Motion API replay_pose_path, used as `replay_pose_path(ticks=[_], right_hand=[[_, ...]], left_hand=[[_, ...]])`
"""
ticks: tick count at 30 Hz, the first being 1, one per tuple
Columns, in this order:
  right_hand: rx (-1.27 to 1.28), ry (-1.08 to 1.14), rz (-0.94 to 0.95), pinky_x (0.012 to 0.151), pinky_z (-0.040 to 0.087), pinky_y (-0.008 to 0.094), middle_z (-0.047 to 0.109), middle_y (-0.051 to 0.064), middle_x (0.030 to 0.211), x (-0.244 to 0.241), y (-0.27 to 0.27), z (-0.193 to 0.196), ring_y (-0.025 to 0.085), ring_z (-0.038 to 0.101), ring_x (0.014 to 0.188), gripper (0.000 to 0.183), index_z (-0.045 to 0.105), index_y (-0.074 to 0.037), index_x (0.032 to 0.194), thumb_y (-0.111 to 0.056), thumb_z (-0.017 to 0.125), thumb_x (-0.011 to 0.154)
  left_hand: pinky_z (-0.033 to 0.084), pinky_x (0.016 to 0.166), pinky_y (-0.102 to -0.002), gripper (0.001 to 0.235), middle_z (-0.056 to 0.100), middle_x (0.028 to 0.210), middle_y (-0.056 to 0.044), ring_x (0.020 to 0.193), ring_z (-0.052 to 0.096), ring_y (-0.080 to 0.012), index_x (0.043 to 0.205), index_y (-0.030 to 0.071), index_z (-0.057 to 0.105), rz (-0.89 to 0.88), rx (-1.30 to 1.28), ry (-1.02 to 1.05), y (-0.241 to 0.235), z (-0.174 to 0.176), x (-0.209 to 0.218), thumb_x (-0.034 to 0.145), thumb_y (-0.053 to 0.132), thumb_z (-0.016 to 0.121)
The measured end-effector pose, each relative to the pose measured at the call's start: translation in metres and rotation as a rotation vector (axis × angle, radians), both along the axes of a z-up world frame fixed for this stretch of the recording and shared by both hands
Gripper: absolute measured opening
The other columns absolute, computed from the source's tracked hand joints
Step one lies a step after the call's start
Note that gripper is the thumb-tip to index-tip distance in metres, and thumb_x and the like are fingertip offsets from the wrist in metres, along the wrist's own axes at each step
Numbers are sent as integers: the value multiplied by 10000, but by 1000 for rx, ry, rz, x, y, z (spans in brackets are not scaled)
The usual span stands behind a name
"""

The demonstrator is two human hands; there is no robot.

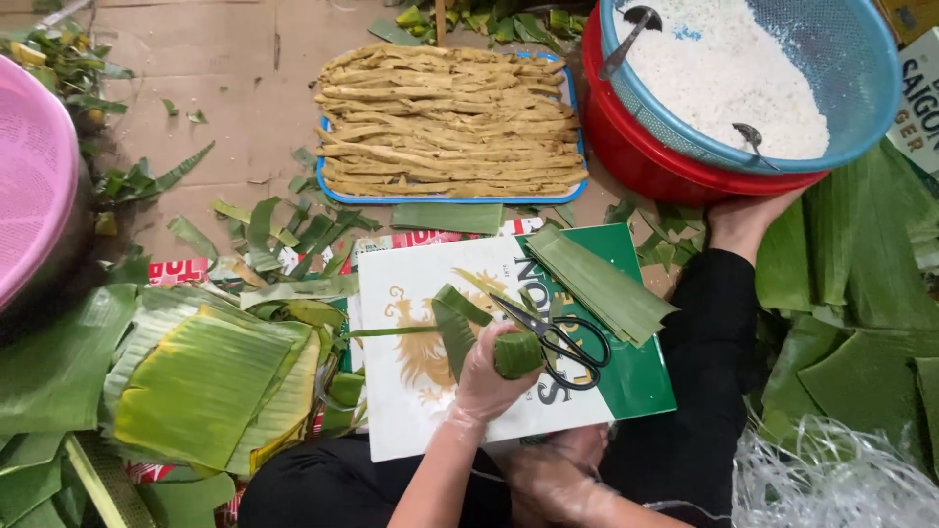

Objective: Wrapping traditional food parcels using banana leaves and rice filling.

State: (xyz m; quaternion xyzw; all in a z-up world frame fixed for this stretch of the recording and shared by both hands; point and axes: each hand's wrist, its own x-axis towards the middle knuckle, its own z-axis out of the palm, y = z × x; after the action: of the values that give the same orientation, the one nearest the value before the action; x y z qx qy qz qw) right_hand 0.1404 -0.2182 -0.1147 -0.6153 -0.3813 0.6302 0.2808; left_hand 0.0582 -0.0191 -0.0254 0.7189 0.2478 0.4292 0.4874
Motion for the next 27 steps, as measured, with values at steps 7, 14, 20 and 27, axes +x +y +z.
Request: replay_pose_path(ticks=[7, 14, 20, 27], right_hand=[[669, -259, 257, 599, 558, 301, 757, 18, 814, 89, 67, 232, 179, 694, 638, 82, 765, -94, 929, -157, 757, 877], [888, -553, 440, 612, 545, 326, 716, 42, 889, 111, 156, 274, 204, 675, 674, 162, 751, -59, 1001, -72, 674, 858], [660, -873, 620, 612, 510, 380, 650, -6, 822, 108, 196, 252, 248, 605, 608, 79, 736, -146, 853, -118, 671, 818], [276, -987, 518, 790, 591, 328, 746, -73, 1066, 119, 183, 235, 153, 723, 860, 239, 760, -215, 1131, -296, 661, 929]], left_hand=[[564, 790, -319, 642, 666, 1051, -58, 874, 671, -225, 1249, 126, 523, -16, 6, -18, 0, 11, 1, 705, 98, 862], [640, 710, -295, 637, 715, 1040, -119, 804, 731, -230, 1250, 42, 511, 8, 260, 59, -7, 20, 6, 761, 243, 865], [597, 743, -366, 1123, 727, 1234, -182, 970, 758, -321, 1595, 33, -22, -38, 248, 20, -13, 18, 3, 856, 217, 804], [604, 894, -298, 889, 742, 1189, -85, 931, 738, -213, 1423, 135, 498, 45, 247, 77, -9, 17, 10, 609, 72, 850]])
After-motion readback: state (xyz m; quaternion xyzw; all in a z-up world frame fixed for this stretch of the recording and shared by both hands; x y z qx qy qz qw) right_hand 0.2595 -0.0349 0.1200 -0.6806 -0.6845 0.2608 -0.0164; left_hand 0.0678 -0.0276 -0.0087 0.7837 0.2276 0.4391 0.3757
